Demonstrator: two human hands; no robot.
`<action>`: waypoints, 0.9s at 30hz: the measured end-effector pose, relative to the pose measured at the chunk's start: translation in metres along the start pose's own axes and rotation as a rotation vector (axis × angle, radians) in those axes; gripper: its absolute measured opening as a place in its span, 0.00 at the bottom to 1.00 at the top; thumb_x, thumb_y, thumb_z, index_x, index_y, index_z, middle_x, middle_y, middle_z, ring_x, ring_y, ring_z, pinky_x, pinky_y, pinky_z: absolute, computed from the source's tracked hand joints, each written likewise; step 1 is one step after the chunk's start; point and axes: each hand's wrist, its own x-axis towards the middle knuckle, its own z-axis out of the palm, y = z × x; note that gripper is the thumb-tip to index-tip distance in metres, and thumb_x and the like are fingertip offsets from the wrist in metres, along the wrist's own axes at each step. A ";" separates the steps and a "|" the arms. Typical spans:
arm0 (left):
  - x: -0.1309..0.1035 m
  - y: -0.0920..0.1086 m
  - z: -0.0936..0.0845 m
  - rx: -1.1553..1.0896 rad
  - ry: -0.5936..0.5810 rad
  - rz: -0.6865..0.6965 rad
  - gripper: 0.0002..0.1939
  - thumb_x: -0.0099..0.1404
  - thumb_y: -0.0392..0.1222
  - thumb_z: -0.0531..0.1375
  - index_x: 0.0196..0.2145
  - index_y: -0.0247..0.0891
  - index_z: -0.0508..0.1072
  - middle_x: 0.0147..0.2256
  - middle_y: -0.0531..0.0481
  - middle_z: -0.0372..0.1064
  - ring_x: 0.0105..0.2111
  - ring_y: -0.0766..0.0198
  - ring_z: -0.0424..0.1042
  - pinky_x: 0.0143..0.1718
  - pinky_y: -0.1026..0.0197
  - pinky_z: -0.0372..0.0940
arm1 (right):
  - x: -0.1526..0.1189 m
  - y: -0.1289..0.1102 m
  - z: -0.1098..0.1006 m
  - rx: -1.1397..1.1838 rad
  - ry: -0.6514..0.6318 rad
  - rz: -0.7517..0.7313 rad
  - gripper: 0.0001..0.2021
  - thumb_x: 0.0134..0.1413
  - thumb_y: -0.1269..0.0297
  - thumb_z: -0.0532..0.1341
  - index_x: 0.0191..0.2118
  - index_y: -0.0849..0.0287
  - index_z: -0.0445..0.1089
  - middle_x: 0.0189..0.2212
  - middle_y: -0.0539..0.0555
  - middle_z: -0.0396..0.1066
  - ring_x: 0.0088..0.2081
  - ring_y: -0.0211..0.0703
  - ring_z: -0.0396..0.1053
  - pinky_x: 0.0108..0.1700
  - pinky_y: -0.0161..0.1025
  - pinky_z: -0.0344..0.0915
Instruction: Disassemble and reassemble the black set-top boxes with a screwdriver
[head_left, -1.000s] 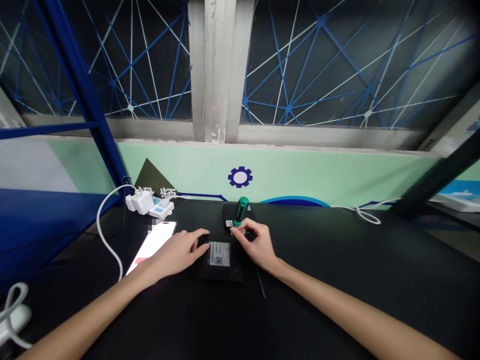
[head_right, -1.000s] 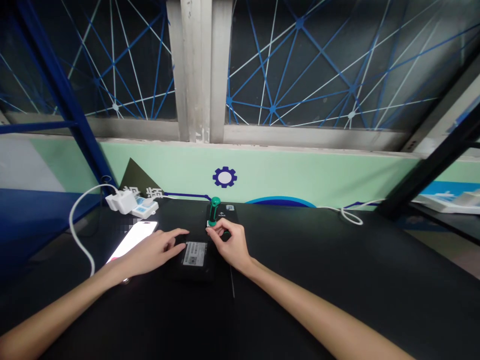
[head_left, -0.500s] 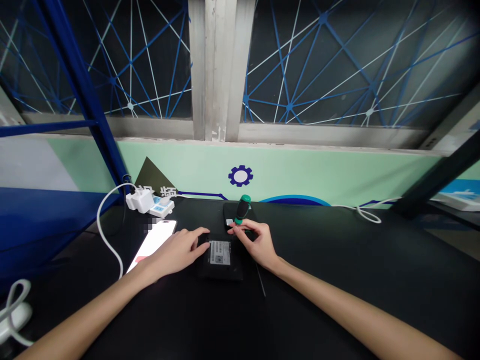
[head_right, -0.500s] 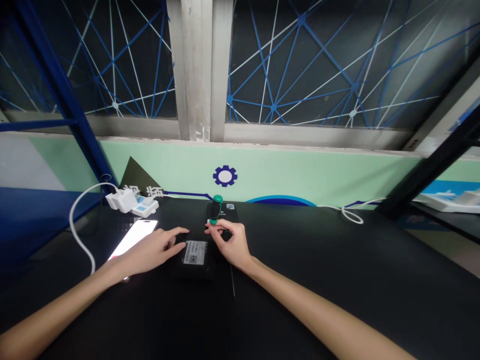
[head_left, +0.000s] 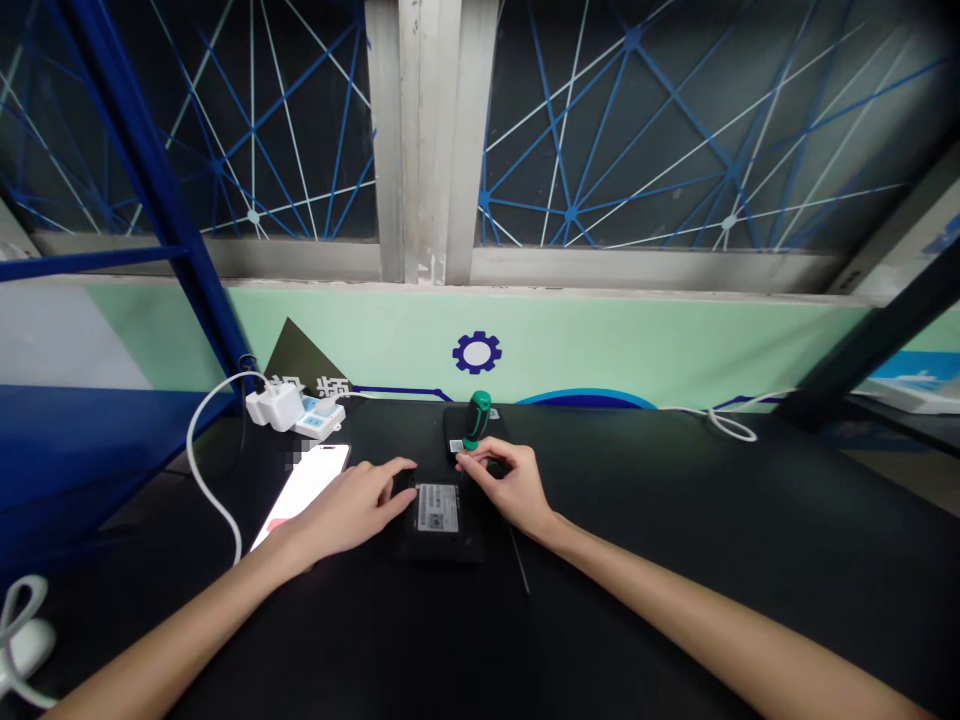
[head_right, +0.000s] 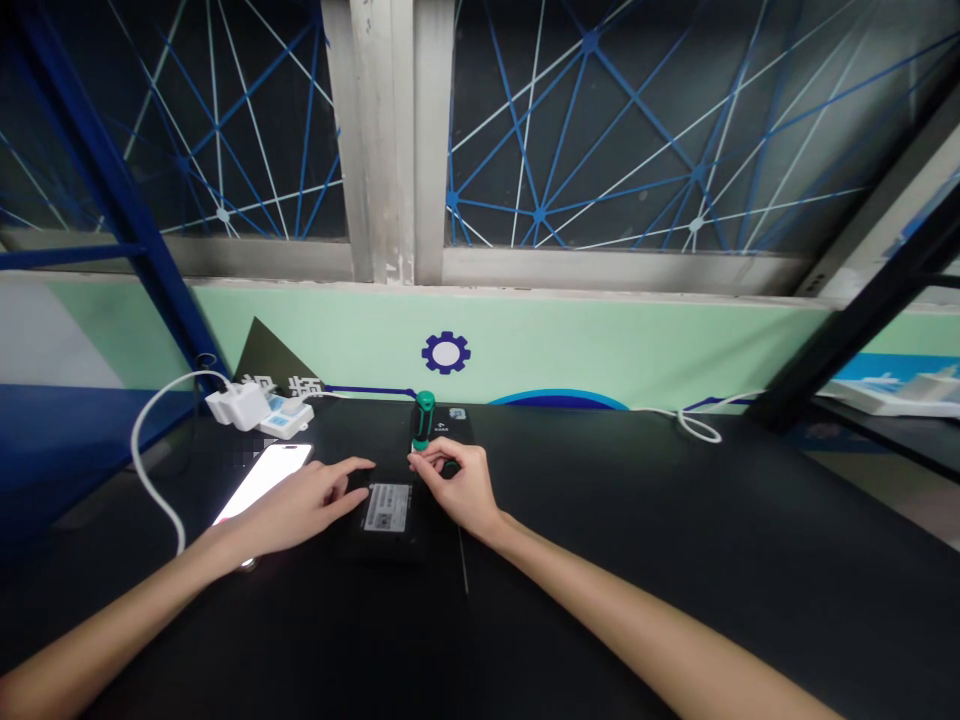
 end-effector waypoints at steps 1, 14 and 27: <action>0.000 -0.001 0.000 0.000 0.004 0.003 0.26 0.72 0.56 0.49 0.61 0.43 0.66 0.26 0.53 0.71 0.30 0.58 0.71 0.29 0.62 0.57 | 0.000 0.001 0.000 -0.002 0.000 0.003 0.12 0.58 0.57 0.66 0.28 0.59 0.75 0.25 0.54 0.78 0.25 0.42 0.73 0.29 0.38 0.69; 0.001 -0.002 0.001 -0.008 -0.003 0.007 0.26 0.72 0.56 0.48 0.61 0.44 0.66 0.25 0.54 0.70 0.28 0.59 0.70 0.28 0.62 0.56 | 0.000 -0.006 -0.001 0.020 -0.009 -0.009 0.12 0.60 0.55 0.64 0.33 0.59 0.76 0.27 0.56 0.79 0.26 0.45 0.74 0.31 0.40 0.71; 0.000 -0.002 0.000 -0.015 -0.010 0.000 0.26 0.72 0.56 0.49 0.61 0.43 0.66 0.26 0.53 0.70 0.30 0.59 0.71 0.29 0.62 0.57 | -0.001 0.002 0.001 -0.009 0.027 -0.011 0.12 0.57 0.56 0.66 0.29 0.59 0.74 0.24 0.53 0.76 0.25 0.42 0.71 0.29 0.38 0.69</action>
